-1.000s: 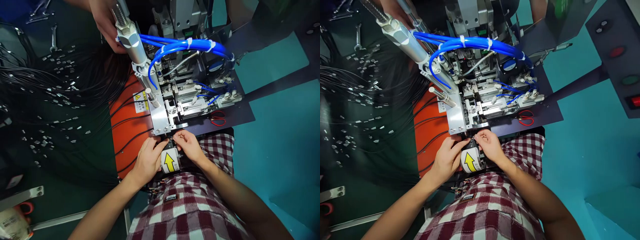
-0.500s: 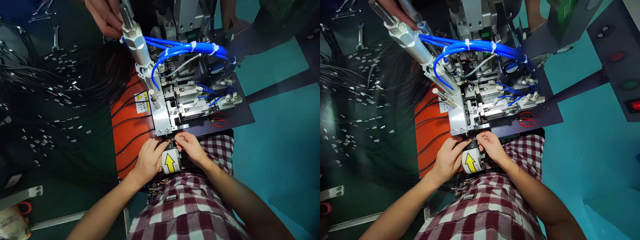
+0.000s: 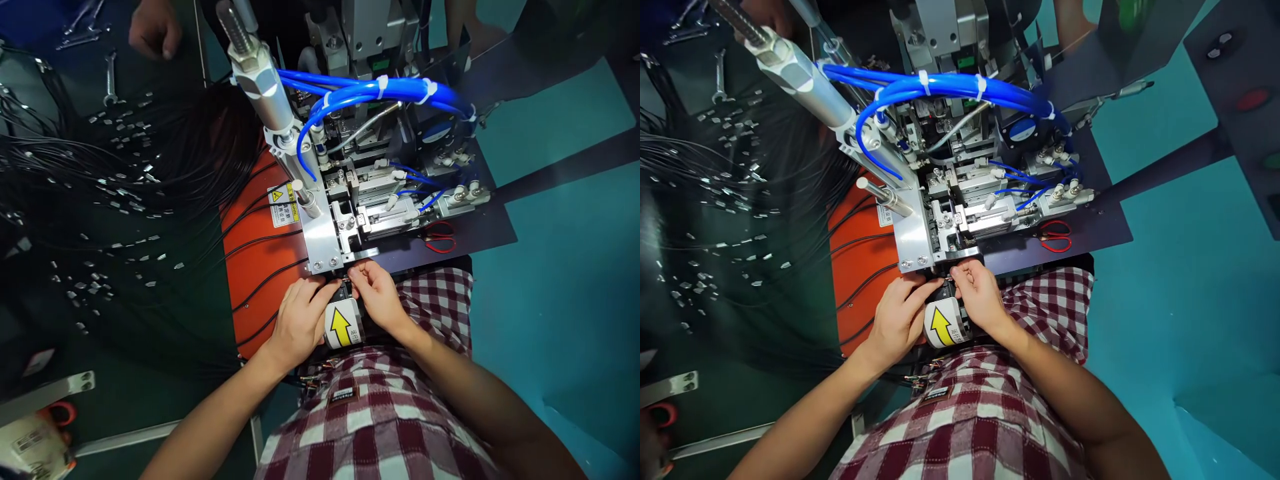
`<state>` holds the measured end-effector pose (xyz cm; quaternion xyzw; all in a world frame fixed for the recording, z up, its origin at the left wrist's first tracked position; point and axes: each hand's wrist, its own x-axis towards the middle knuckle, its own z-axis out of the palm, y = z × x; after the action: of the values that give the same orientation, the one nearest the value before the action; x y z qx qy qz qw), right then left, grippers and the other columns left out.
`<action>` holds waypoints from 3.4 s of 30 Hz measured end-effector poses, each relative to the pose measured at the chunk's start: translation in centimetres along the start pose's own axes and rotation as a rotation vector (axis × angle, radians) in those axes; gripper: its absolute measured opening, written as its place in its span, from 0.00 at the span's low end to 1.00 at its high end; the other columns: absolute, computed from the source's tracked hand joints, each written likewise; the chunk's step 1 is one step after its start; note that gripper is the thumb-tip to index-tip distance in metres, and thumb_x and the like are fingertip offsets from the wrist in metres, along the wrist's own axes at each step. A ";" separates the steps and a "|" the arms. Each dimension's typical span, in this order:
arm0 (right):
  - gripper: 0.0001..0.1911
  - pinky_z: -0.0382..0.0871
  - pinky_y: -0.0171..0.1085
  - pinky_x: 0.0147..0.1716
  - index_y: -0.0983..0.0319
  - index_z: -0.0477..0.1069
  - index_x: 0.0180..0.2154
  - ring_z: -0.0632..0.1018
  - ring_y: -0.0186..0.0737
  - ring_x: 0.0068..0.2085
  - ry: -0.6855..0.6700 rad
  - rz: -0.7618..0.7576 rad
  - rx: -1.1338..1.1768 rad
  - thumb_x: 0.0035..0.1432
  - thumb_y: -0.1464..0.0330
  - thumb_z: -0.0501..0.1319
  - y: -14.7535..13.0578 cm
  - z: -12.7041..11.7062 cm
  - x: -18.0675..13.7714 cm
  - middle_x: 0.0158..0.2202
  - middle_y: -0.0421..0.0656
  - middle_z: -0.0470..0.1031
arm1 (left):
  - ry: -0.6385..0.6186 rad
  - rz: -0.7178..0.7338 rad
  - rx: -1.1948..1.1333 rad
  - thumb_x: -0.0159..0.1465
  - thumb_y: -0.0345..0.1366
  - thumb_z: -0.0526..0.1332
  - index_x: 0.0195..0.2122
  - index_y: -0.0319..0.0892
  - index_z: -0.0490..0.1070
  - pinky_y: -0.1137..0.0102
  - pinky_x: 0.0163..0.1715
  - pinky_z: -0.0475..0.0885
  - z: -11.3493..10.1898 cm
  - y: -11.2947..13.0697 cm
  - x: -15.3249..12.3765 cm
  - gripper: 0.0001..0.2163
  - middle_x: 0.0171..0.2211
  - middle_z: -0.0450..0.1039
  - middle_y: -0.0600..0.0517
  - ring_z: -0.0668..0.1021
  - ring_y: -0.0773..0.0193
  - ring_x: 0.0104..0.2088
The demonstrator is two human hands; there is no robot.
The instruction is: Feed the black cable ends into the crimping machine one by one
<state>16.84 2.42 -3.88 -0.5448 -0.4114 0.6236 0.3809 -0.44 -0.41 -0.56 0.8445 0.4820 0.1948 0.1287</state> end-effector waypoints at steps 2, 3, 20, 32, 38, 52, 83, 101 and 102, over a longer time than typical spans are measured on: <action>0.18 0.59 0.33 0.23 0.60 0.61 0.24 0.64 0.31 0.19 0.002 0.060 0.057 0.58 0.56 0.58 0.5 -0.2 0.2 0.16 0.34 0.62 | -0.005 0.007 0.013 0.64 0.25 0.51 0.52 0.37 0.67 0.63 0.41 0.68 0.1 0.0 0.1 0.16 0.42 0.68 0.42 0.70 0.55 0.43; 0.20 0.58 0.33 0.21 0.60 0.59 0.22 0.63 0.30 0.18 0.018 0.089 0.090 0.57 0.55 0.58 0.7 -0.3 0.2 0.15 0.33 0.60 | -0.005 0.008 0.020 0.64 0.25 0.51 0.52 0.37 0.67 0.63 0.41 0.67 0.1 0.0 0.1 0.16 0.42 0.68 0.43 0.70 0.55 0.42; 0.10 0.62 0.34 0.27 0.60 0.65 0.28 0.69 0.34 0.26 0.092 -0.222 -0.391 0.62 0.65 0.55 -1.0 -0.2 -1.0 0.25 0.39 0.68 | 0.016 -0.005 -0.025 0.64 0.25 0.51 0.52 0.37 0.67 0.62 0.42 0.67 0.3 0.0 -0.1 0.16 0.43 0.68 0.42 0.70 0.54 0.44; 0.14 0.62 0.33 0.22 0.61 0.63 0.28 0.66 0.31 0.20 -0.042 0.029 0.015 0.58 0.58 0.58 -0.6 -0.2 -0.4 0.20 0.34 0.63 | -0.008 -0.025 -0.021 0.65 0.27 0.50 0.53 0.40 0.67 0.63 0.40 0.68 0.1 0.2 0.0 0.16 0.42 0.68 0.44 0.70 0.56 0.43; 0.13 0.63 0.33 0.23 0.60 0.64 0.29 0.68 0.32 0.22 0.010 -0.059 -0.066 0.60 0.59 0.57 -0.1 0.0 -0.6 0.23 0.35 0.64 | -0.034 -0.074 0.065 0.65 0.28 0.50 0.51 0.39 0.69 0.63 0.37 0.67 0.6 0.9 0.4 0.16 0.39 0.68 0.43 0.70 0.56 0.39; 0.15 0.62 0.33 0.24 0.61 0.63 0.29 0.67 0.31 0.21 -0.049 -0.081 0.022 0.57 0.57 0.59 0.3 -0.3 0.0 0.21 0.33 0.62 | 0.029 -0.479 0.046 0.68 0.33 0.49 0.65 0.45 0.51 0.50 0.54 0.64 -0.8 2.5 -5.0 0.23 0.57 0.56 0.40 0.63 0.50 0.57; 0.17 0.64 0.34 0.25 0.62 0.71 0.34 0.70 0.33 0.24 0.146 -0.036 -0.001 0.55 0.54 0.62 1.8 -7.0 -3.0 0.27 0.39 0.70 | -0.361 -0.029 -0.077 0.68 0.31 0.48 0.45 0.44 0.70 0.70 0.41 0.70 -7.9 -1.9 -4.7 0.12 0.41 0.69 0.48 0.74 0.64 0.40; 0.08 0.66 0.33 0.27 0.59 0.70 0.35 0.71 0.34 0.25 -0.008 -0.134 -0.116 0.59 0.61 0.60 -2.4 -4.2 -5.3 0.26 0.38 0.69 | -0.164 -0.424 -0.198 0.67 0.36 0.53 0.41 0.42 0.68 0.74 0.33 0.69 -12.0 -3.1 -9.1 0.07 0.35 0.73 0.53 0.75 0.67 0.33; 0.07 0.67 0.33 0.27 0.59 0.71 0.37 0.71 0.34 0.26 -0.051 -0.153 -0.153 0.59 0.63 0.61 -2.7 -3.5 -5.5 0.28 0.39 0.71 | -0.125 -0.446 -0.202 0.67 0.37 0.53 0.41 0.42 0.69 0.73 0.33 0.70 -11.4 -3.1 -9.0 0.08 0.35 0.74 0.52 0.75 0.67 0.33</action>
<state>21.02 -1.28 0.41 -0.5231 -0.5078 0.5731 0.3742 -12.07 -6.34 6.48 0.7105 0.6256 0.1561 0.2819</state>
